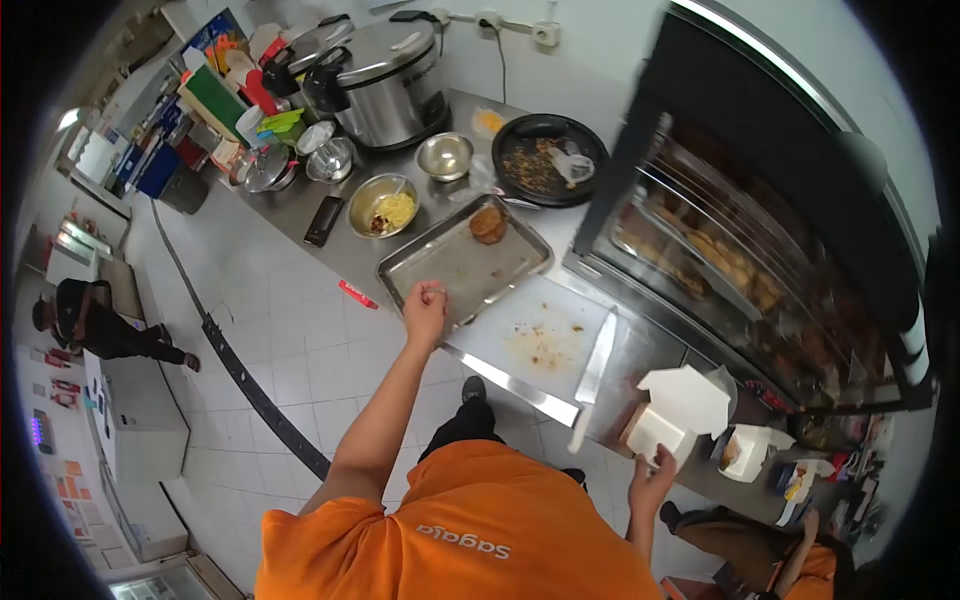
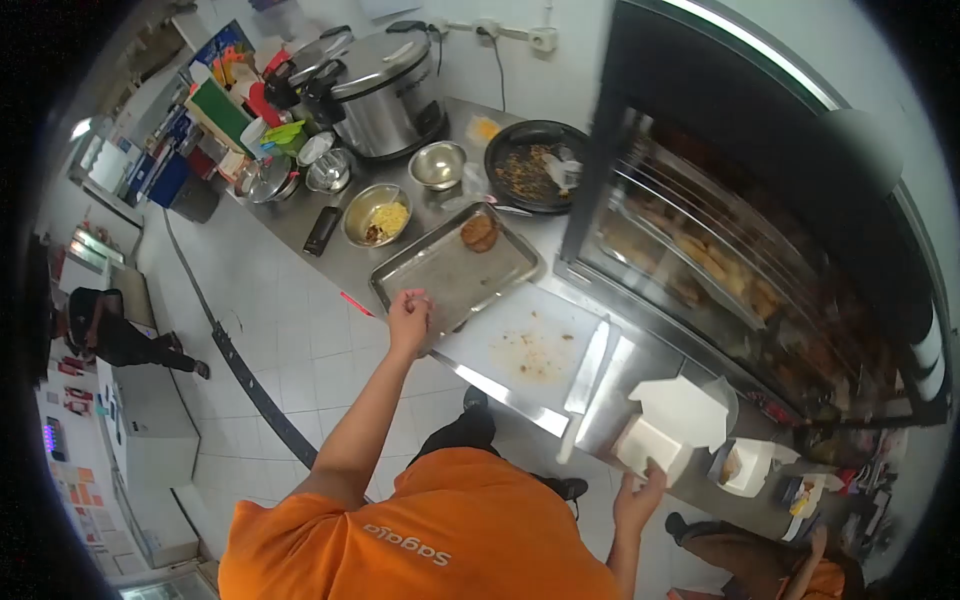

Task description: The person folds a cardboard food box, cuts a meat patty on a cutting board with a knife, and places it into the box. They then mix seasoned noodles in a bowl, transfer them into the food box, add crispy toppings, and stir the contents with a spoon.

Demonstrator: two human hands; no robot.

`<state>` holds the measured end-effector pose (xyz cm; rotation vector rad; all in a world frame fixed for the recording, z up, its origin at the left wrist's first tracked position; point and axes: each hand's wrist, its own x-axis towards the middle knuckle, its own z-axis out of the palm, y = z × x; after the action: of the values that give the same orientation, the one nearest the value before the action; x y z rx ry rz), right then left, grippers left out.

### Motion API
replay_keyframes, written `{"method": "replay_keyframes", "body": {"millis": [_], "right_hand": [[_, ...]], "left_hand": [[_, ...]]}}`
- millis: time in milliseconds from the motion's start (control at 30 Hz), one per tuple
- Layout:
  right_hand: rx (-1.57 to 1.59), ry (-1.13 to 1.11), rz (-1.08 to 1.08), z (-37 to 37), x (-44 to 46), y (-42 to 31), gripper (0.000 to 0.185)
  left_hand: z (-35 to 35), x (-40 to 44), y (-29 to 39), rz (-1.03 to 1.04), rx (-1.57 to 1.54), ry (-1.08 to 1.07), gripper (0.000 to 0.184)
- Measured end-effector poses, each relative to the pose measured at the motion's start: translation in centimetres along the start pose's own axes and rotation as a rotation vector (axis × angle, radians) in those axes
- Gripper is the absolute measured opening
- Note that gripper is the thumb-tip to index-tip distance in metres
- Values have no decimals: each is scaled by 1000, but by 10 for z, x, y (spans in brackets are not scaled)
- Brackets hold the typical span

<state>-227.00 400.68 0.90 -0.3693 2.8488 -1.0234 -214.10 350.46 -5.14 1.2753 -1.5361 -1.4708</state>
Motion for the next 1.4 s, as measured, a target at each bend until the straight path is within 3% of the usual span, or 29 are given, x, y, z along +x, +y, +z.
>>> {"method": "replay_keyframes", "body": {"millis": [67, 200, 333, 400, 533, 633, 667, 767, 833, 900, 967, 1033, 1067, 1133, 1233, 1333, 1367, 1400], "right_hand": [[39, -139, 121, 20, -8, -34, 40], [75, -250, 86, 49, -16, -100, 33], [120, -262, 91, 65, -27, -98, 24], [150, -252, 116, 69, -31, -101, 22], [197, -227, 167, 74, -42, -103, 21], [251, -207, 223, 75, -49, -110, 18], [303, -196, 244, 74, -50, -113, 17], [419, -158, 277, 71, -46, -131, 13], [420, -148, 256, 67, -36, -140, 11], [400, -172, 152, 63, -17, -158, 10], [493, -221, 62, 72, 9, -170, 12], [580, -292, 71, 79, 38, -213, 23], [701, -281, -24, 84, 51, -242, 28], [703, -404, 49, 87, 73, -290, 31], [811, -609, 180, 130, 94, -291, 27], [792, -599, 14, 150, 93, -279, 20], [716, -535, -69, 155, 89, -275, 15], [638, -533, -123, 150, 85, -278, 15]], "left_hand": [[-16, 47, -4, 99, 60, 40, 18], [-10, 124, 26, 107, 187, -51, 22], [44, 208, 14, 285, 309, -135, 35], [69, 215, 69, 320, 408, -231, 36], [138, 280, 56, 652, 755, -117, 43], [158, 306, 48, 547, 794, -248, 43], [162, 303, 47, 395, 731, -220, 41], [133, 245, 93, 276, 88, -166, 26], [114, 212, 100, 653, 15, -2, 14], [76, 155, 133, 462, -72, -254, 11], [50, 105, 139, 396, -98, -367, 9], [28, 55, 147, 286, -58, -468, 8], [23, 31, 147, 210, -111, -517, 9], [16, -10, 144, 59, -214, -582, 12], [11, -47, 126, 60, -366, -634, 4], [5, -62, 132, 232, 90, -570, 11], [-1, -71, 137, 501, 480, -488, 23], [-4, -83, 148, 573, 555, -439, 23]]}}
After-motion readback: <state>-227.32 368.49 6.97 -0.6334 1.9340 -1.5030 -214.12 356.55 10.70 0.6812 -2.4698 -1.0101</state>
